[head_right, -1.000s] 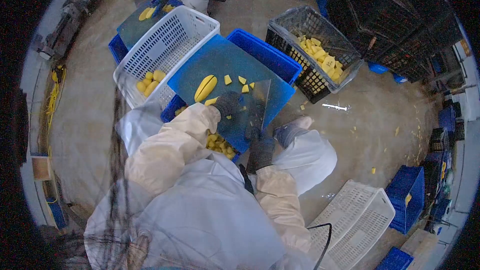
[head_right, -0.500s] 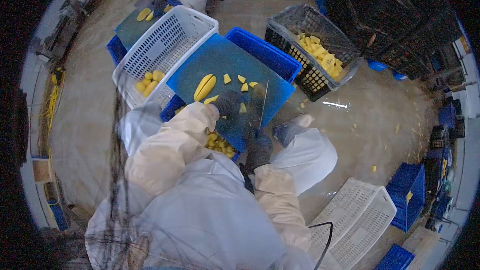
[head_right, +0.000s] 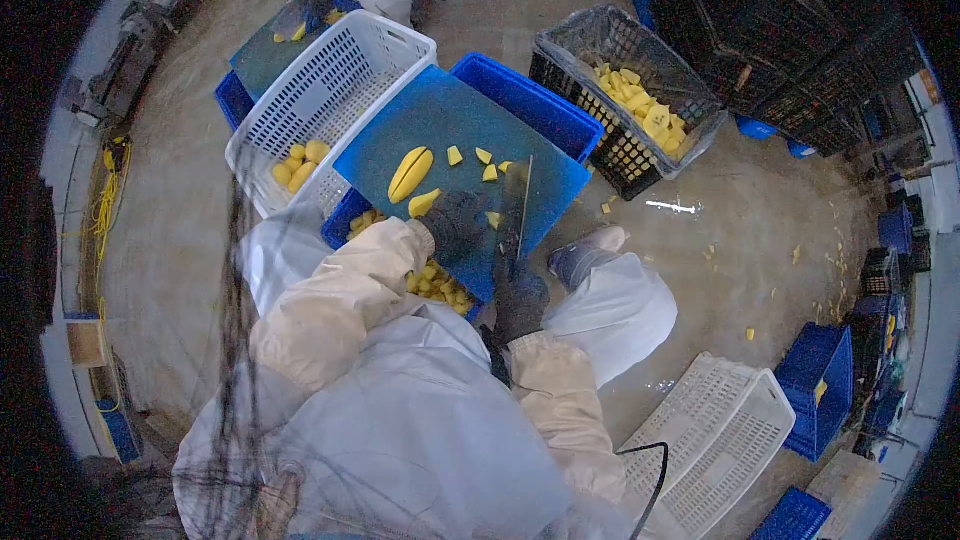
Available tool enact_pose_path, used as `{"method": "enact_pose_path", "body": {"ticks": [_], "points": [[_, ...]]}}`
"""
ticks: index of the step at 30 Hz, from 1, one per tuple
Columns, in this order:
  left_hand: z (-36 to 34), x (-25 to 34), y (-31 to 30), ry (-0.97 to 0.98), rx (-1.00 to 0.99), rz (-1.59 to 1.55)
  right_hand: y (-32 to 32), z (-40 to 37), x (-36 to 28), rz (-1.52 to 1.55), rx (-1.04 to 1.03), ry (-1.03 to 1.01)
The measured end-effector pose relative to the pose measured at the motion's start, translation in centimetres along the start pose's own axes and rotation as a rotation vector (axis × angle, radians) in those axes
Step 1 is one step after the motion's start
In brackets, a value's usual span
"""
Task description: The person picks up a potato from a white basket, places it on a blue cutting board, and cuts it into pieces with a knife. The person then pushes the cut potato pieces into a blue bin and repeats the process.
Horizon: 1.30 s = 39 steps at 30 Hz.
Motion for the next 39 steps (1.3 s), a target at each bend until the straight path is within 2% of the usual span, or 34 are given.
{"method": "enact_pose_path", "body": {"ticks": [4,6,10,12,14,18,22,25,27,28,29,30,32,34,35,36,37,38,39], "points": [[0.1,0.3,0.1,-0.02,0.058,0.059,1.0,-0.1,0.9,-0.157,0.021,0.002],[0.1,0.6,0.7,-0.023,-0.054,0.054,1.0,-0.2,0.6,-0.183,0.0,-0.019],[0.3,1.9,-0.3,0.018,-0.12,0.102,1.0,-0.4,-0.5,-0.264,-0.025,-0.03],[0.2,1.6,0.5,-0.066,-0.309,0.153,1.5,-0.6,-0.2,-0.306,-0.025,-0.089],[0.4,1.6,0.8,-0.063,-0.28,0.142,1.7,-0.7,-0.6,-0.348,-0.024,-0.146],[0.2,1.9,0.0,-0.043,-0.197,0.07,2.1,-0.9,-0.4,-0.386,-0.061,-0.095],[-0.4,2.3,-0.8,-0.042,-0.217,0.062,2.5,-1.0,-0.3,-0.424,-0.098,-0.046],[-0.3,2.0,1.3,0.007,-0.114,-0.027,4.4,-0.1,1.0,-0.473,-0.11,-0.112],[-0.7,1.3,0.0,-0.114,0.09,0.177,5.3,0.9,2.8,-0.471,-0.1,-0.153],[-0.5,0.9,0.1,-0.113,0.097,0.177,5.0,0.9,2.0,-0.471,-0.105,-0.186],[-0.2,0.3,1.4,-0.09,-0.018,0.186,4.4,0.7,1.6,-0.473,-0.103,-0.19],[-0.1,-0.1,2.8,-0.068,-0.135,0.196,3.3,0.5,1.7,-0.418,-0.08,-0.144],[-0.1,-0.3,1.5,-0.135,-0.089,0.232,1.9,-0.1,1.0,-0.362,-0.061,-0.105],[-0.1,-1.2,1.5,-0.201,-0.042,0.27,0.0,-0.5,0.4,0.117,0.055,-0.159],[-0.1,-2.0,0.9,-0.225,0.218,0.002,-0.1,-0.4,0.5,0.117,0.053,-0.165],[-0.8,-3.1,-0.2,-0.243,0.479,-0.267,-0.6,-0.3,-0.2,0.162,0.085,-0.266],[-1.3,-2.8,-2.2,-0.247,0.487,-0.265,-0.9,-0.3,-0.7,0.207,0.116,-0.37],[-1.2,-0.8,-4.6,-0.081,0.353,-0.691,-0.6,0.4,0.2,0.208,0.112,-0.381],[-1.3,1.5,-6.0,0.097,0.202,-1.107,0.9,2.0,4.3,0.427,0.053,-0.148]]}}
Point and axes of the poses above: each hand's wrist, its own z-axis towards the middle knuckle, its own y-axis out of the palm, x = y × z, the point moved 10 cm from there along z, towards the middle knuckle, and after that the axes turned 12 degrees about z, right-handed, at the moved point
